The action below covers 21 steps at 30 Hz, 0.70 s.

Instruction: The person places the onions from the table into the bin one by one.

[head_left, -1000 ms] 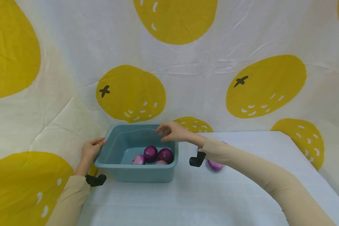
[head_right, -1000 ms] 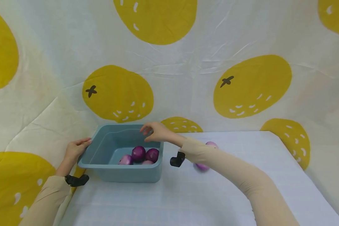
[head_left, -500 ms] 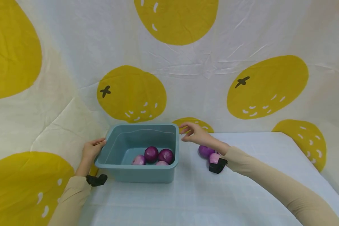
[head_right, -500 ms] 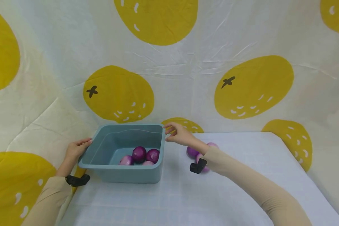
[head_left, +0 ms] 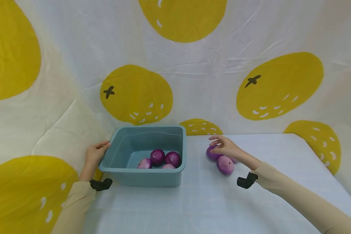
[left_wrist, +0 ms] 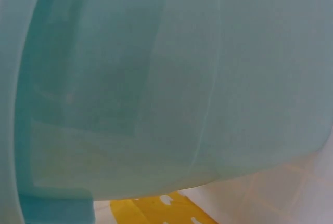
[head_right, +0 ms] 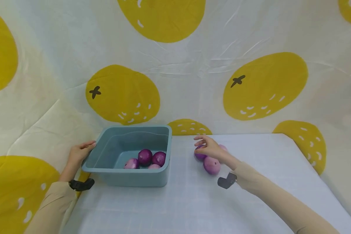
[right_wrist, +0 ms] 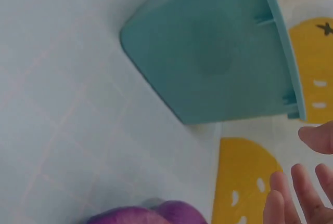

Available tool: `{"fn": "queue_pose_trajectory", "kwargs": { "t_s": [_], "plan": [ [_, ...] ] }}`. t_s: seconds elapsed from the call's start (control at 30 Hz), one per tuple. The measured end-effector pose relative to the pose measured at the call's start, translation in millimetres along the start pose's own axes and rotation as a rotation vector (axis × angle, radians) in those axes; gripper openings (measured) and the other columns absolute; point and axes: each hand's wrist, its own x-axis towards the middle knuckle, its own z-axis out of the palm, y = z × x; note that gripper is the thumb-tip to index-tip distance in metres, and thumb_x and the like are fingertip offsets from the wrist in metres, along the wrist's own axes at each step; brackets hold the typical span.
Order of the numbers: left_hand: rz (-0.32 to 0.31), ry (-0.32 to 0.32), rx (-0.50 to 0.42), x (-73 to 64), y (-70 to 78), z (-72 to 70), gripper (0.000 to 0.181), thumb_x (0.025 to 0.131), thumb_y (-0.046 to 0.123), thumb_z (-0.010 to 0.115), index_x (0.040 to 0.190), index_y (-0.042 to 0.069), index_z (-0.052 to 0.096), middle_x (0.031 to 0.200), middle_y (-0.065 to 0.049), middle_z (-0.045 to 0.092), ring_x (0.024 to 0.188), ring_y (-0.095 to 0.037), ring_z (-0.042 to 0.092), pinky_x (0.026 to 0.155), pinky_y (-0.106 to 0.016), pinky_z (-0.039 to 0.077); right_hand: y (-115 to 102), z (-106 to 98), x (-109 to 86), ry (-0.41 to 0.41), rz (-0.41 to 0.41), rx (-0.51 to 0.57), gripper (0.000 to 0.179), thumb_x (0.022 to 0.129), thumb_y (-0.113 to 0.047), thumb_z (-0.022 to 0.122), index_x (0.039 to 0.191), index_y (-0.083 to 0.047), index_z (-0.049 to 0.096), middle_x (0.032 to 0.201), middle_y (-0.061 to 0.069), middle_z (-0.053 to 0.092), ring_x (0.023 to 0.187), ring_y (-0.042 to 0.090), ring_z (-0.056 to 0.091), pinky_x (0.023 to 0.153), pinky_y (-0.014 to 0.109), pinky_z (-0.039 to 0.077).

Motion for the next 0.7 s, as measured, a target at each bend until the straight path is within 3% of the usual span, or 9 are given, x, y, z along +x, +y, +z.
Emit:
{"fn": "queue_pose_trajectory", "kwargs": {
  "t_s": [0.33, 0.6, 0.7],
  "plan": [
    [-0.009, 0.024, -0.013, 0.1, 2.7, 3.2, 0.046, 0.093, 0.03, 0.063, 0.128, 0.0, 0.06, 0.126, -0.019, 0.061, 0.127, -0.033, 0.051, 0.102, -0.041, 0.041, 37, -26, -28.0, 0.063, 0.094, -0.114, 0.054, 0.084, -0.008, 0.07, 0.13, 0.009, 0.046, 0.113, 0.032, 0.06, 0.088, 0.017, 0.064, 0.072, 0.022, 0.052],
    [-0.041, 0.021, -0.039, 2.2, 4.5, 3.6, 0.05, 0.093, 0.033, 0.062, 0.13, 0.0, 0.058, 0.133, -0.02, 0.055, 0.132, -0.035, 0.046, 0.11, -0.045, 0.035, 59, -37, -38.5, 0.056, 0.224, -0.128, 0.055, 0.087, -0.011, 0.064, 0.132, 0.011, 0.042, 0.121, 0.034, 0.056, 0.101, 0.029, 0.062, 0.076, 0.04, 0.057],
    [-0.049, 0.033, -0.044, 0.6, 5.0, 3.8, 0.048, 0.092, 0.03, 0.063, 0.129, 0.0, 0.059, 0.131, -0.02, 0.057, 0.131, -0.034, 0.047, 0.11, -0.045, 0.036, 70, -38, -39.5, 0.035, 0.257, -0.141, 0.055, 0.086, -0.012, 0.065, 0.131, 0.011, 0.043, 0.123, 0.034, 0.056, 0.103, 0.031, 0.062, 0.075, 0.04, 0.057]
  ]
}}
